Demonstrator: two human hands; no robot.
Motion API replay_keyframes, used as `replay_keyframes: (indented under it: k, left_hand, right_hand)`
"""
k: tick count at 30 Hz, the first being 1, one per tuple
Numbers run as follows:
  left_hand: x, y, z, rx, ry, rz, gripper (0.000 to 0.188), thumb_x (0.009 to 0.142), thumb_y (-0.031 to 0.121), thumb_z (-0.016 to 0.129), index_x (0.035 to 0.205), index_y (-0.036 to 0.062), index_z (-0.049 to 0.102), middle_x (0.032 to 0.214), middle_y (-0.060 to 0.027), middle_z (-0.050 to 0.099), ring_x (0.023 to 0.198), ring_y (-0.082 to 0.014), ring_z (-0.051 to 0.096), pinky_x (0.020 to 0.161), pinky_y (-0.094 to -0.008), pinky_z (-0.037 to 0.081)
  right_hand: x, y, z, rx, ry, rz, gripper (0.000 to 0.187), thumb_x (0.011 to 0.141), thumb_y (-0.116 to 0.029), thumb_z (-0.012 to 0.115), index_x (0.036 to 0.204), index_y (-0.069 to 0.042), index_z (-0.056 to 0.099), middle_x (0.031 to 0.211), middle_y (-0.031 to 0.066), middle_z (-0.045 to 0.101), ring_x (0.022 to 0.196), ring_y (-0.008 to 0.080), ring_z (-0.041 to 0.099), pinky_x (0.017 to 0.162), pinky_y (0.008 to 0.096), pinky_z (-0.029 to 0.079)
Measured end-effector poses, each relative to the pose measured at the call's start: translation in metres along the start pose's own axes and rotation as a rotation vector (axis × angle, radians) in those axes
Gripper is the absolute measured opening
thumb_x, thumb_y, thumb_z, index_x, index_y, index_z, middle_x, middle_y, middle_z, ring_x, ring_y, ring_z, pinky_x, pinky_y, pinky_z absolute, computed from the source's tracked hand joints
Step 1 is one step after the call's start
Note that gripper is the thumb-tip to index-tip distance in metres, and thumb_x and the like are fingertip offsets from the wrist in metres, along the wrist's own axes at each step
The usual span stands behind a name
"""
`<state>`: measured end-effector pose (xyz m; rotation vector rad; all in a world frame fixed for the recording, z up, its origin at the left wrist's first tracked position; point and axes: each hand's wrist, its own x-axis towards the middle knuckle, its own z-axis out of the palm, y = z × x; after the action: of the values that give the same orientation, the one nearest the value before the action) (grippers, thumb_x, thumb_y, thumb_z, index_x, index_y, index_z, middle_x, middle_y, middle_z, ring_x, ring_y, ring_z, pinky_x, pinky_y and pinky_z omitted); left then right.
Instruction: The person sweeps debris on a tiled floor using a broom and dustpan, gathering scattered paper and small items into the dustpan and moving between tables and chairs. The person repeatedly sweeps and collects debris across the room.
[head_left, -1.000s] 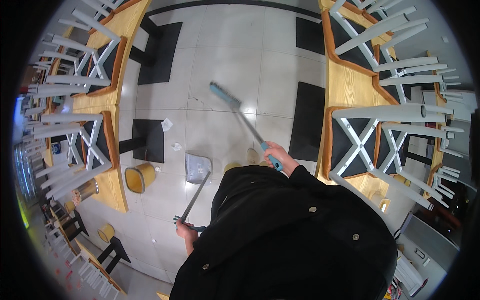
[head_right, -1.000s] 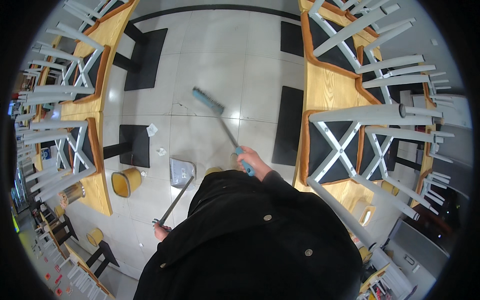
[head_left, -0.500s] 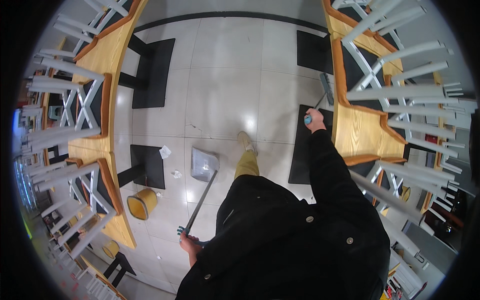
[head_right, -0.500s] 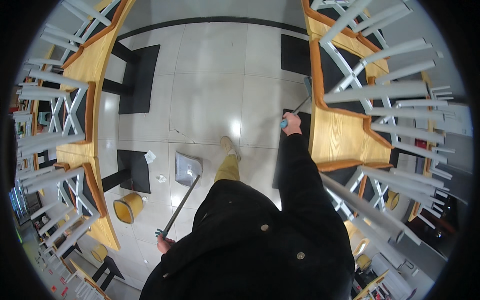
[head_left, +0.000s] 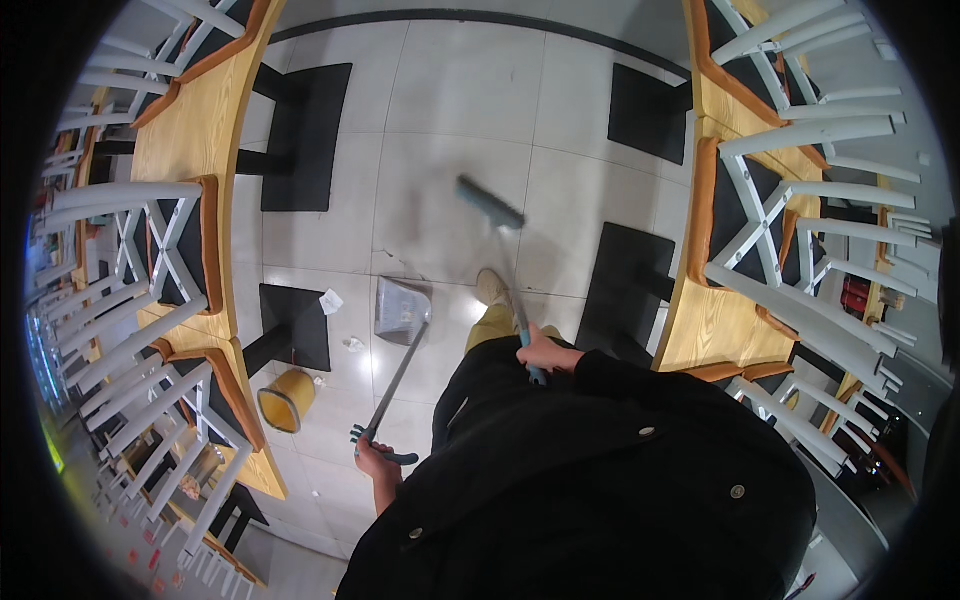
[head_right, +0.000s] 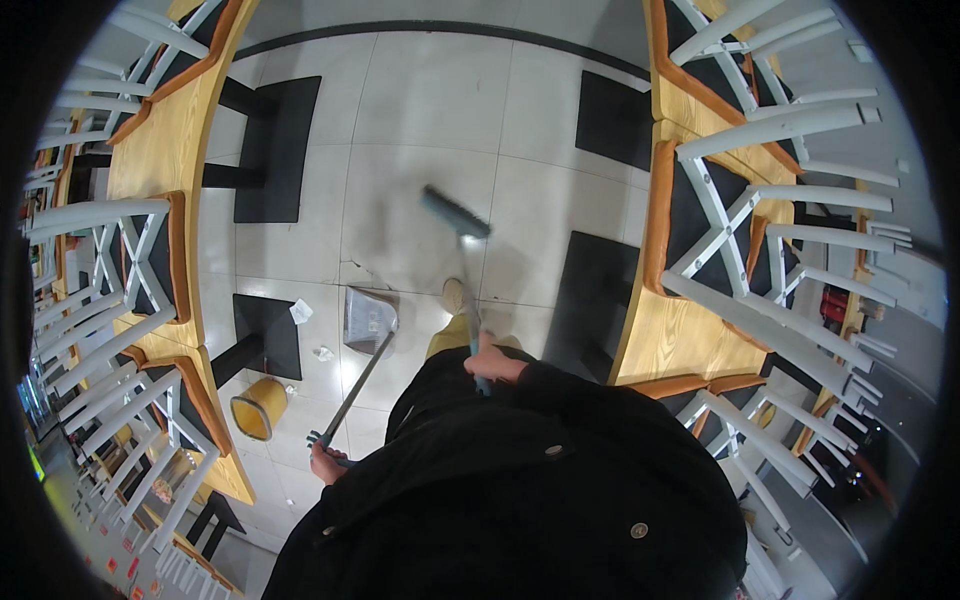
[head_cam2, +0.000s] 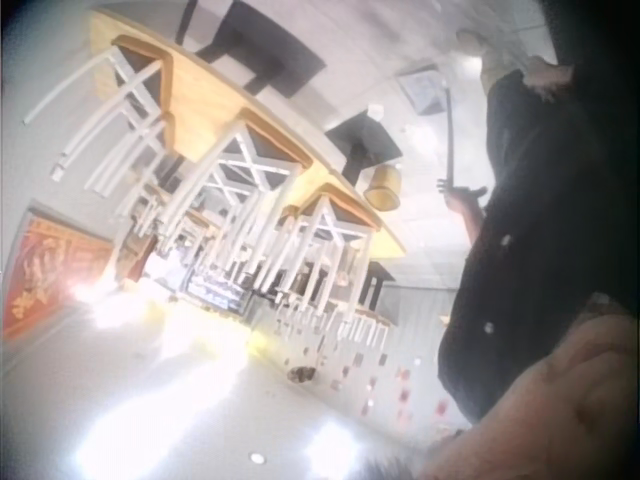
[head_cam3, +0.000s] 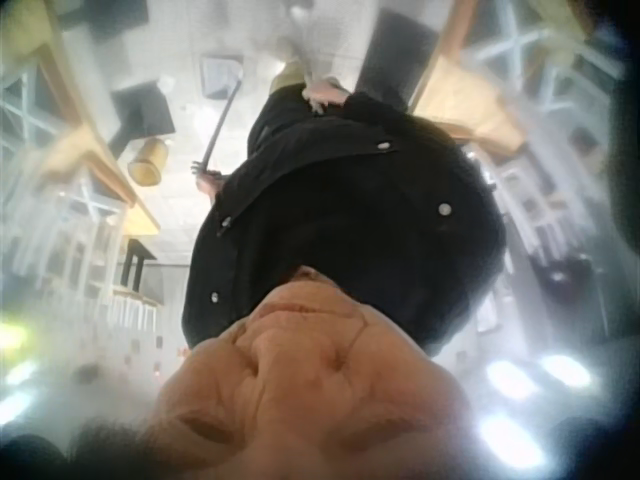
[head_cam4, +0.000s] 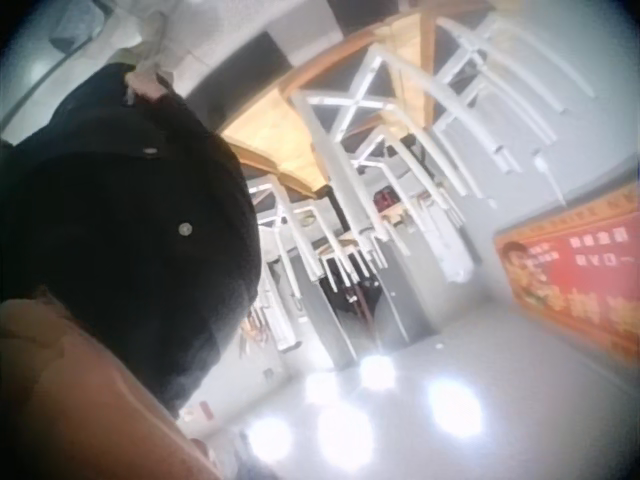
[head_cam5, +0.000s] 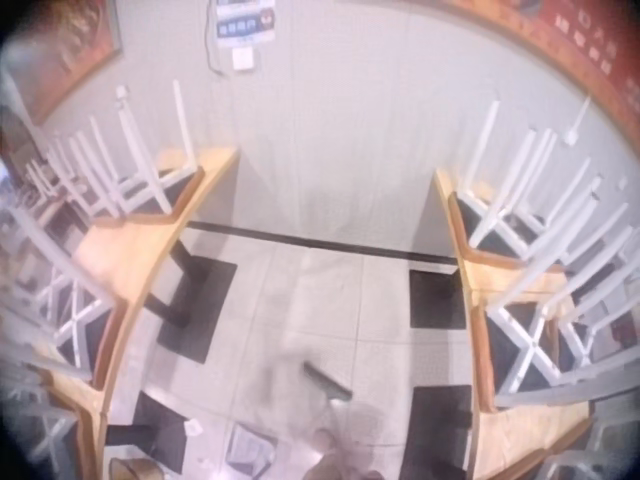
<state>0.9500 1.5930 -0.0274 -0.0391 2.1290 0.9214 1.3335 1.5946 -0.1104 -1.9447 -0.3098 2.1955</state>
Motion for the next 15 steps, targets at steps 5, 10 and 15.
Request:
replay_keyframes:
  k: [5, 10, 15]
  left_hand:
    - [-0.003, 0.009, 0.023, -0.058, 0.052, 0.004, 0.018, 0.078, 0.018, 0.052, 0.069, 0.0077, 0.041, 0.050, -0.0001, 0.036, 0.038, -0.0113, 0.037, 0.037, -0.0269, 0.032]
    - [-0.006, 0.013, 0.042, -0.072, 0.099, 0.012, 0.022, 0.077, 0.019, 0.054, 0.065, 0.0082, 0.040, 0.048, -0.0009, 0.037, 0.035, -0.0127, 0.037, 0.034, -0.0279, 0.030]
    - [-0.011, 0.016, 0.069, -0.064, 0.121, 0.042, 0.021, 0.077, 0.019, 0.051, 0.064, 0.0071, 0.039, 0.048, -0.0015, 0.038, 0.034, -0.0131, 0.037, 0.034, -0.0286, 0.031]
  right_hand:
    - [-0.011, -0.068, -0.018, 0.167, -0.201, -0.093, 0.028, 0.067, -0.006, 0.055, 0.091, -0.003, 0.041, 0.063, 0.0084, 0.049, 0.047, 0.0164, 0.049, 0.038, 0.0303, 0.038]
    - [-0.038, -0.109, -0.075, 0.563, -0.252, -0.068, 0.036, 0.072, -0.005, 0.051, 0.106, -0.007, 0.041, 0.061, 0.0074, 0.046, 0.043, 0.0143, 0.044, 0.036, 0.0271, 0.036]
    - [-0.039, -0.153, -0.153, 0.573, 0.031, -0.238, 0.052, 0.071, -0.002, 0.050, 0.120, -0.009, 0.035, 0.060, 0.0071, 0.046, 0.043, 0.0150, 0.044, 0.036, 0.0293, 0.037]
